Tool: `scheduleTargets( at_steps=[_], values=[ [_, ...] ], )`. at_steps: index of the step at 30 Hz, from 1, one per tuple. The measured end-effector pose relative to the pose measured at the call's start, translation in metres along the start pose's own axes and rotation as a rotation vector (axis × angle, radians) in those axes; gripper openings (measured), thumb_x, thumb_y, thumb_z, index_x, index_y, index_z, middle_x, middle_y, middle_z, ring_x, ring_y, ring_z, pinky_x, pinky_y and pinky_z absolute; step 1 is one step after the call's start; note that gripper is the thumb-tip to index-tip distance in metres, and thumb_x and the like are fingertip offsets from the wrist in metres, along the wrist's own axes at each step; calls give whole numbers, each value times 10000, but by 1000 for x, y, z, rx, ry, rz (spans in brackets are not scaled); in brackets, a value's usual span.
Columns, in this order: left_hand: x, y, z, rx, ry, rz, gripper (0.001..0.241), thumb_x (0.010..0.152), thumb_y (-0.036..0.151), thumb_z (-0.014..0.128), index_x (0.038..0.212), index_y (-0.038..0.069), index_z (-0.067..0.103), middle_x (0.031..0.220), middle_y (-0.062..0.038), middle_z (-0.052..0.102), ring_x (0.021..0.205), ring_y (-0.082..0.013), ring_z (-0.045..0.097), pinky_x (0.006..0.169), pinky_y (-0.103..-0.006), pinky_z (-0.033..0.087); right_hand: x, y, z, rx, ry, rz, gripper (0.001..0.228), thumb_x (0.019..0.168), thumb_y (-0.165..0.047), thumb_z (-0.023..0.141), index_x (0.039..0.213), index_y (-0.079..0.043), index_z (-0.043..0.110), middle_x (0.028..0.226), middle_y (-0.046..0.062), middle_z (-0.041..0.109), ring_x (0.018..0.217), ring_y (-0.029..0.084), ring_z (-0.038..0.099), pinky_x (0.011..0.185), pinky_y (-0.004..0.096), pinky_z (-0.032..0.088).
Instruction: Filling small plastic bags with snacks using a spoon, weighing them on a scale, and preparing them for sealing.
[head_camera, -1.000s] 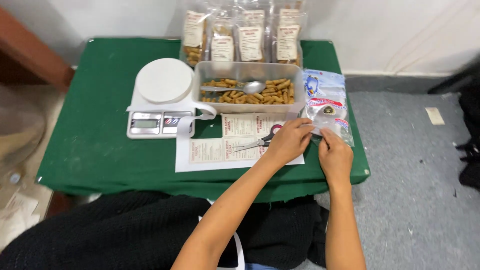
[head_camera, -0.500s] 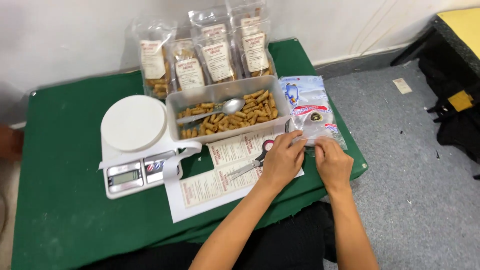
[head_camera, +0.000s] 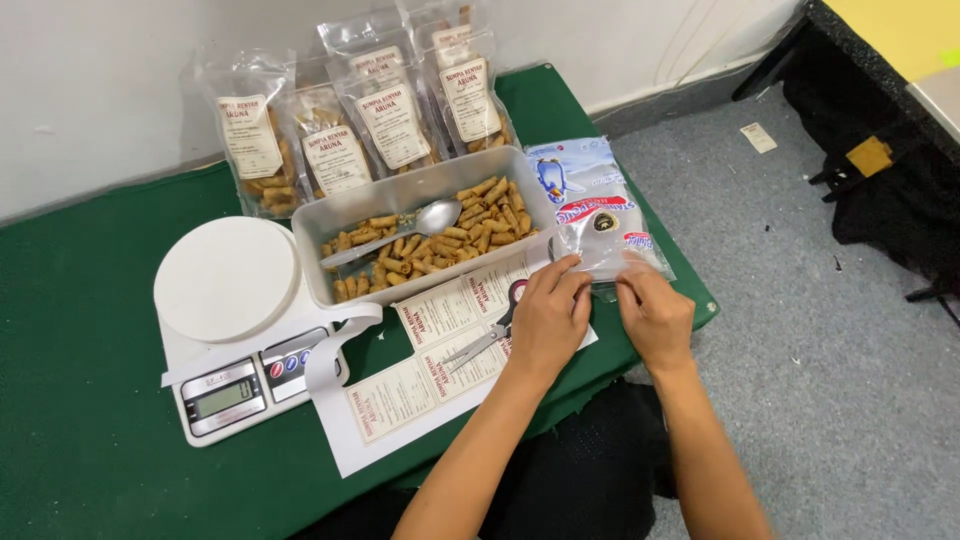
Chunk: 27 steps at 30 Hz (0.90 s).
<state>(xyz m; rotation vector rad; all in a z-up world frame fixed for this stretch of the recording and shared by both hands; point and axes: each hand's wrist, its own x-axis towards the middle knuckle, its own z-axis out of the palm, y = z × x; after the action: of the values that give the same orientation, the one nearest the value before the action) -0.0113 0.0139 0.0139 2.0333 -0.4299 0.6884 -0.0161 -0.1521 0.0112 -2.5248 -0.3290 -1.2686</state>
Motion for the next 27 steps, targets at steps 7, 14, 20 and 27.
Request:
scheduleTargets(
  at_steps=[7,14,20,27],
  values=[
    [-3,-3,4,-3,-10,-18,95,867,117,728,952,155,710,1168,-19,702,1114,-246,686,914,-354,581,0,2,-5,72,6,-14,169,920,-6,770,877,-151,694,1120,66,806,992,235,764,739,332,580],
    [1,5,1,94,-65,-8,126,918,141,679,1030,107,725,1186,-67,685,1144,-256,661,919,-335,578,3,1,-3,-17,-89,34,149,939,-71,789,971,-216,772,1039,-53,787,990,150,754,783,275,586],
    [12,16,-4,160,-65,6,206,955,194,640,1093,65,721,1198,-123,668,1128,-302,659,901,-373,579,11,-6,-6,18,-111,39,73,935,-104,801,979,-163,800,1084,-6,785,996,192,753,786,307,598],
    [27,-6,7,296,-78,42,158,943,329,653,968,222,766,1077,-10,734,890,-260,741,663,-370,587,0,3,0,193,49,75,101,882,-7,853,945,-77,817,1009,86,786,938,267,760,770,348,612]
  ],
)
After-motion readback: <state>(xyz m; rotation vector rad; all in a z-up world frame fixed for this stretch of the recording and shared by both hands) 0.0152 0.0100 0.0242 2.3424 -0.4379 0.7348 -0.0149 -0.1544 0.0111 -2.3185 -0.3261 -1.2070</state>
